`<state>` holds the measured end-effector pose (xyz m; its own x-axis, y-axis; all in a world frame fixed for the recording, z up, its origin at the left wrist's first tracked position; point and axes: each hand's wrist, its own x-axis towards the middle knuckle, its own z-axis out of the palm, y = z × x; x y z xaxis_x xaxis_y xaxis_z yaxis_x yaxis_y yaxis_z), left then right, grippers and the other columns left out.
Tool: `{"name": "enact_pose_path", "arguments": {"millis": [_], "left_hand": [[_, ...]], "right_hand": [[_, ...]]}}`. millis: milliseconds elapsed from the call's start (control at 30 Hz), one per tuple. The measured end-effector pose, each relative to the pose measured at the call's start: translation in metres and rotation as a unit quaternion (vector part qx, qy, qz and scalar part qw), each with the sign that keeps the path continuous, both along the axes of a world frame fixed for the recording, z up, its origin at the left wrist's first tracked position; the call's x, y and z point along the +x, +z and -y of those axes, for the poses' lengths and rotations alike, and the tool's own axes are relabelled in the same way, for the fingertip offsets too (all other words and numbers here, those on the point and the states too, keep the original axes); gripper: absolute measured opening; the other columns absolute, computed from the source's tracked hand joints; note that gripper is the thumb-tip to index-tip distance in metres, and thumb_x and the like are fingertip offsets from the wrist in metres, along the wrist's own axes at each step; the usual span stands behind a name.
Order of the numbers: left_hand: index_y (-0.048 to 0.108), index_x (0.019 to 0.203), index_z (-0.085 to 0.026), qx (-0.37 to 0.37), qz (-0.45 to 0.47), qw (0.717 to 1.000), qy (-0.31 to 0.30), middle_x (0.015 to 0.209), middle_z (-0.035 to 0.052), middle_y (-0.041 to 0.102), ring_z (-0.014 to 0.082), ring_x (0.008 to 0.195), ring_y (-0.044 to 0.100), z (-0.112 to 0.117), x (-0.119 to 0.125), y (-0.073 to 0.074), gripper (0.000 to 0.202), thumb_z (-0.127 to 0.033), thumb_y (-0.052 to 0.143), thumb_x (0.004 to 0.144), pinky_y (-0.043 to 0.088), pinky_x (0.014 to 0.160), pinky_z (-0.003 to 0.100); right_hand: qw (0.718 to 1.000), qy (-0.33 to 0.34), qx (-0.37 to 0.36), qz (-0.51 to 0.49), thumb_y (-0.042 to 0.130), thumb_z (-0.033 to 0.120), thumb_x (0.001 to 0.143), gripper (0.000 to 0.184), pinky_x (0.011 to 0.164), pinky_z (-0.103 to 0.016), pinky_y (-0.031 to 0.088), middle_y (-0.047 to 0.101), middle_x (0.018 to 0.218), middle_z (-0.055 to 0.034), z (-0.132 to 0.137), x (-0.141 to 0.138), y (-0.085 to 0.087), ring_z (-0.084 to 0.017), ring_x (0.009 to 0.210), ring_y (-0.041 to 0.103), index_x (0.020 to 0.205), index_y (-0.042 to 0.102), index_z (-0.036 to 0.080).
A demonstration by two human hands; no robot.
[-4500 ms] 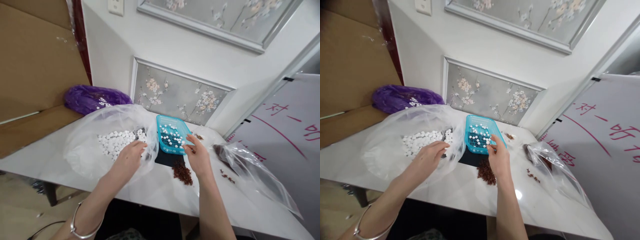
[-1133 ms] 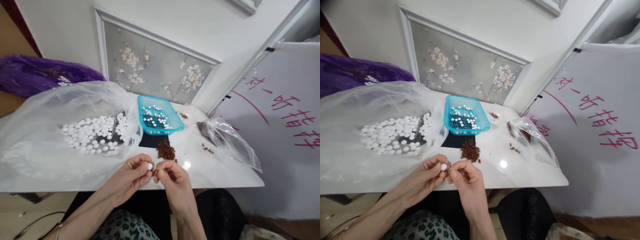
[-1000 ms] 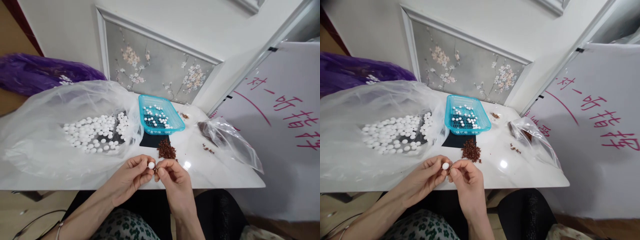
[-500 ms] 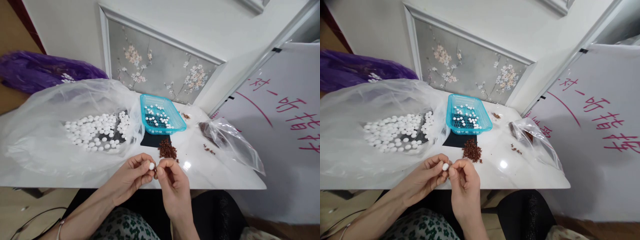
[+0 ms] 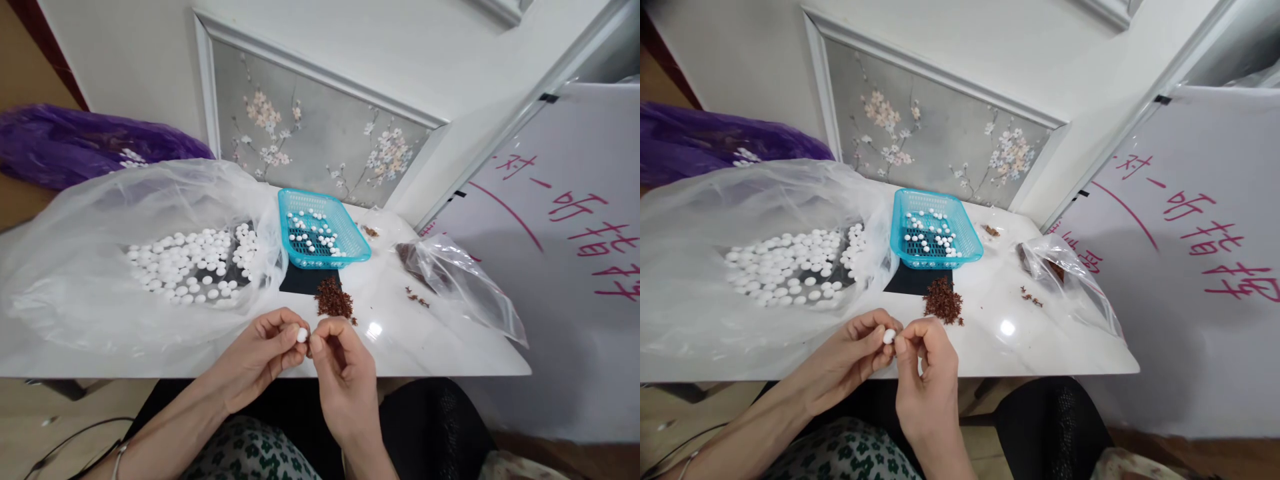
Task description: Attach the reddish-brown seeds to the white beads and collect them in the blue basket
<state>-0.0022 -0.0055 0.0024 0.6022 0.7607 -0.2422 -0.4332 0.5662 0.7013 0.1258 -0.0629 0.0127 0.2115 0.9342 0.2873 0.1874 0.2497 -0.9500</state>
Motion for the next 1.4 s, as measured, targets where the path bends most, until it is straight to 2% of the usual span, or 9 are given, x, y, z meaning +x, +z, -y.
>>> {"name": "enact_pose_path", "arguments": {"millis": [267,600,767,833,900,1000,1067,1200,1400], "left_hand": [[0.068,0.076,-0.015,0.016,-0.006,1.000,-0.002,0.067,-0.0014,0.062,0.0044,0.060,0.056,0.000,0.000,0.000,0.012,-0.024,0.074,0.072,0.047,0.061,0.013],[0.067,0.076,-0.016,0.038,0.000,0.999,0.003,0.070,-0.0018,0.063,0.0052,0.060,0.054,0.001,0.000,-0.002,0.011,-0.023,0.074,0.072,0.044,0.062,0.017],[0.067,0.072,-0.015,0.067,-0.010,0.998,0.002,0.066,-0.0011,0.063,0.0059,0.060,0.053,-0.001,0.003,0.000,0.009,-0.021,0.073,0.073,0.043,0.062,0.017],[0.066,0.072,-0.014,0.070,-0.012,0.997,-0.003,0.064,-0.0011,0.062,0.0060,0.059,0.053,-0.001,0.004,0.002,0.009,-0.021,0.072,0.074,0.043,0.062,0.017],[0.065,0.076,-0.015,0.067,-0.007,0.998,-0.010,0.065,-0.0015,0.061,0.0063,0.059,0.053,-0.001,0.004,0.003,0.009,-0.022,0.070,0.075,0.043,0.062,0.017],[0.060,0.087,-0.017,0.060,0.002,0.998,-0.029,0.069,-0.0015,0.061,0.0066,0.058,0.055,-0.001,0.003,0.005,0.014,-0.024,0.068,0.078,0.044,0.061,0.019],[0.056,0.092,-0.019,0.058,0.007,0.997,-0.041,0.070,-0.0021,0.061,0.0064,0.056,0.055,-0.002,0.003,0.005,0.019,-0.025,0.067,0.079,0.045,0.061,0.019],[0.050,0.100,-0.021,0.057,0.011,0.997,-0.051,0.067,-0.0041,0.061,0.0059,0.055,0.056,-0.004,0.003,0.004,0.027,-0.022,0.067,0.079,0.047,0.062,0.020],[0.049,0.099,-0.021,0.057,-0.021,0.996,-0.060,0.070,-0.0031,0.063,0.0060,0.059,0.059,-0.004,0.003,0.006,0.029,-0.018,0.069,0.077,0.045,0.061,0.017]], "right_hand": [[1.000,0.014,-0.008,-0.014,0.048,0.021,0.091,0.013,0.061,-0.022,0.042,0.050,0.070,0.0031,-0.001,-0.001,0.003,-0.011,0.065,0.051,0.077,0.049,0.020],[0.999,0.000,-0.031,0.039,0.047,0.021,0.090,0.013,0.061,-0.024,0.041,0.049,0.072,0.0022,0.000,0.000,-0.002,-0.012,0.065,0.049,0.077,0.046,0.021],[0.998,-0.019,-0.052,0.031,0.050,0.023,0.089,0.004,0.062,-0.024,0.044,0.049,0.075,0.0023,-0.001,0.003,-0.002,-0.012,0.067,0.050,0.086,0.047,0.021],[0.998,-0.001,-0.060,0.010,0.051,0.024,0.088,0.005,0.062,-0.023,0.045,0.049,0.075,0.0027,-0.002,0.006,0.000,-0.012,0.066,0.050,0.088,0.048,0.021],[0.996,0.052,-0.066,-0.028,0.051,0.027,0.089,0.007,0.063,-0.024,0.046,0.051,0.074,0.0021,-0.003,0.011,0.002,-0.012,0.067,0.053,0.089,0.050,0.021],[0.987,0.134,-0.070,-0.063,0.047,0.030,0.092,0.019,0.068,-0.026,0.049,0.054,0.079,-0.0004,-0.003,0.019,0.005,-0.013,0.070,0.056,0.104,0.057,0.020],[0.984,0.157,-0.065,-0.045,0.044,0.030,0.093,0.027,0.071,-0.028,0.049,0.054,0.084,-0.0020,-0.002,0.024,0.007,-0.014,0.073,0.058,0.115,0.058,0.021],[0.984,0.167,-0.061,0.012,0.046,0.027,0.093,0.028,0.071,-0.027,0.047,0.051,0.083,-0.0019,0.000,0.026,0.010,-0.014,0.074,0.056,0.116,0.063,0.024],[0.988,0.130,-0.056,0.054,0.049,0.024,0.091,0.026,0.064,-0.026,0.044,0.050,0.078,-0.0011,0.001,0.025,0.013,-0.014,0.070,0.053,0.109,0.068,0.023]]}}
